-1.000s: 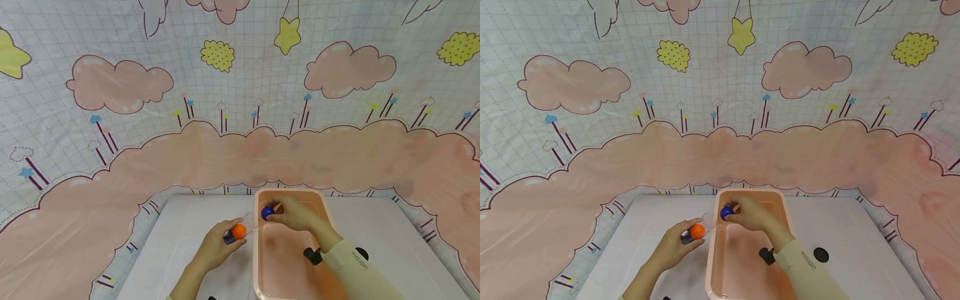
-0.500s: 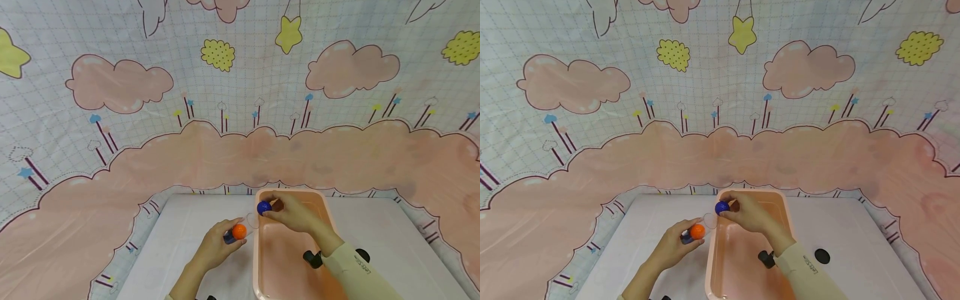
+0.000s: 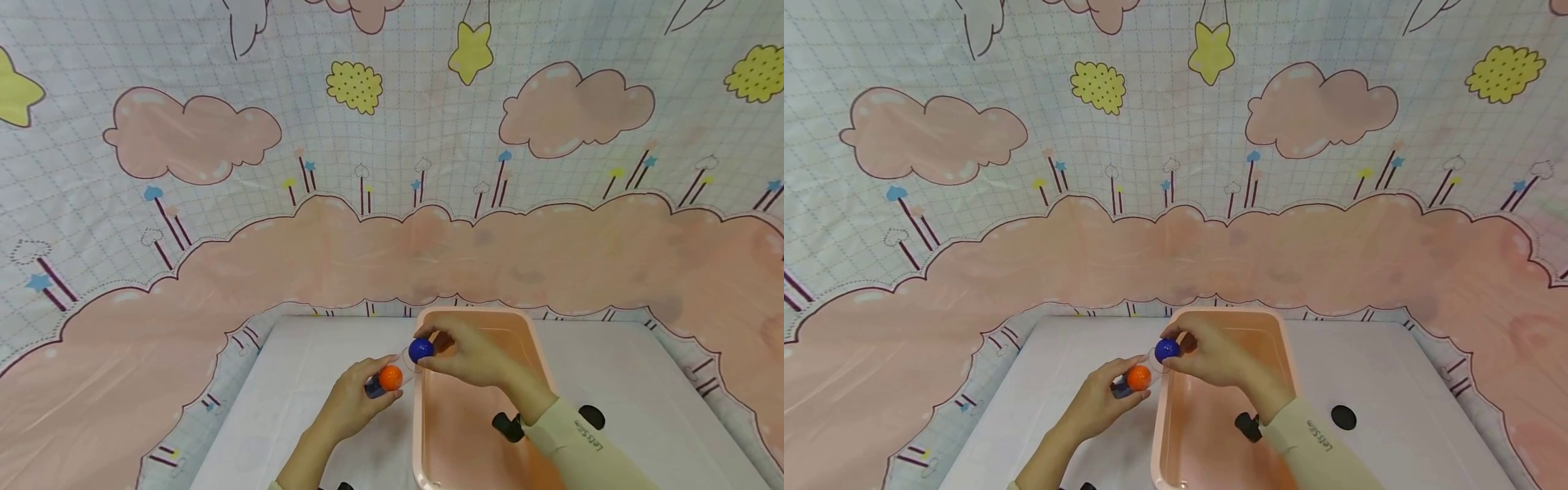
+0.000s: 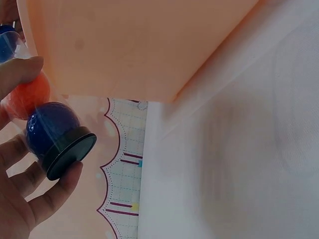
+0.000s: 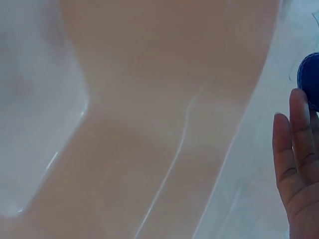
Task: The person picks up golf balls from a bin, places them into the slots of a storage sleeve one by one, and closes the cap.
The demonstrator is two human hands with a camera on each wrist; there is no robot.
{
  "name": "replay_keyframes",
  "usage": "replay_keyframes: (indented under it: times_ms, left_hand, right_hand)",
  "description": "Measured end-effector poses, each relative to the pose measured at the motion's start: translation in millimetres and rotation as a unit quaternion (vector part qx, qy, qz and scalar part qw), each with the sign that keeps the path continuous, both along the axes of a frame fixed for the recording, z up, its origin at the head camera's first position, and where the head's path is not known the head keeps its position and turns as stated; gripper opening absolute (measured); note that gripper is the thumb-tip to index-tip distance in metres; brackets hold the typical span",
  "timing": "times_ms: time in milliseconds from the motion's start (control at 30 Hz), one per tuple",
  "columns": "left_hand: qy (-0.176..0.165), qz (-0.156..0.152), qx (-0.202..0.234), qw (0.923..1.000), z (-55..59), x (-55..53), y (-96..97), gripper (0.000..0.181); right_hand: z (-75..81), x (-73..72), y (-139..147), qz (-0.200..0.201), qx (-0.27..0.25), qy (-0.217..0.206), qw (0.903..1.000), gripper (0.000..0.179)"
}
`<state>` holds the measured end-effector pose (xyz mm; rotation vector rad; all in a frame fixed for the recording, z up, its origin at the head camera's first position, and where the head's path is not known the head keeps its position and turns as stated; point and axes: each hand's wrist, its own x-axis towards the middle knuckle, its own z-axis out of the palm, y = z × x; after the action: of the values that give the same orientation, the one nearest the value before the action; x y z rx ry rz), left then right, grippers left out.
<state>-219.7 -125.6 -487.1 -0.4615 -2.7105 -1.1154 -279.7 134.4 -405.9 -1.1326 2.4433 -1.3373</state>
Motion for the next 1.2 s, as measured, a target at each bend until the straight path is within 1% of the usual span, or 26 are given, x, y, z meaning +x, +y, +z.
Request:
replay_keyframes:
  times_ms: [400, 633, 833, 1033, 1200]
  left_hand:
    - [0.007, 0.006, 0.001, 1.0, -0.7, 2.3, 0.5, 0.056]
    - [0.006, 0.003, 0.005, 1.0, -2.6, 3.9, 0.3, 0.056]
    - [0.005, 0.004, 0.008, 0.9999, -2.2, 5.1, 1.0, 0.056]
    - [0.015, 0.002, 0.007, 0.9999, -3.1, 6.3, 1.6, 0.055]
    - [0.015, 0.002, 0.005, 0.9999, -3.5, 8.0, 1.8, 0.053]
  right_hand:
    - [-9.1, 4.9, -8.4, 0.012, 0.022, 0.032, 0.9992, 0.037]
    - [-10.9, 5.3, -9.1, 0.011, 0.031, 0.033, 0.9989, 0.039]
    - [-11.0, 6.1, -8.4, 0.012, 0.035, 0.044, 0.9984, 0.039]
    - [-11.1, 7.1, -7.6, 0.014, 0.035, 0.044, 0.9983, 0.039]
    - [-11.1, 7.3, -7.2, 0.013, 0.038, 0.044, 0.9982, 0.038]
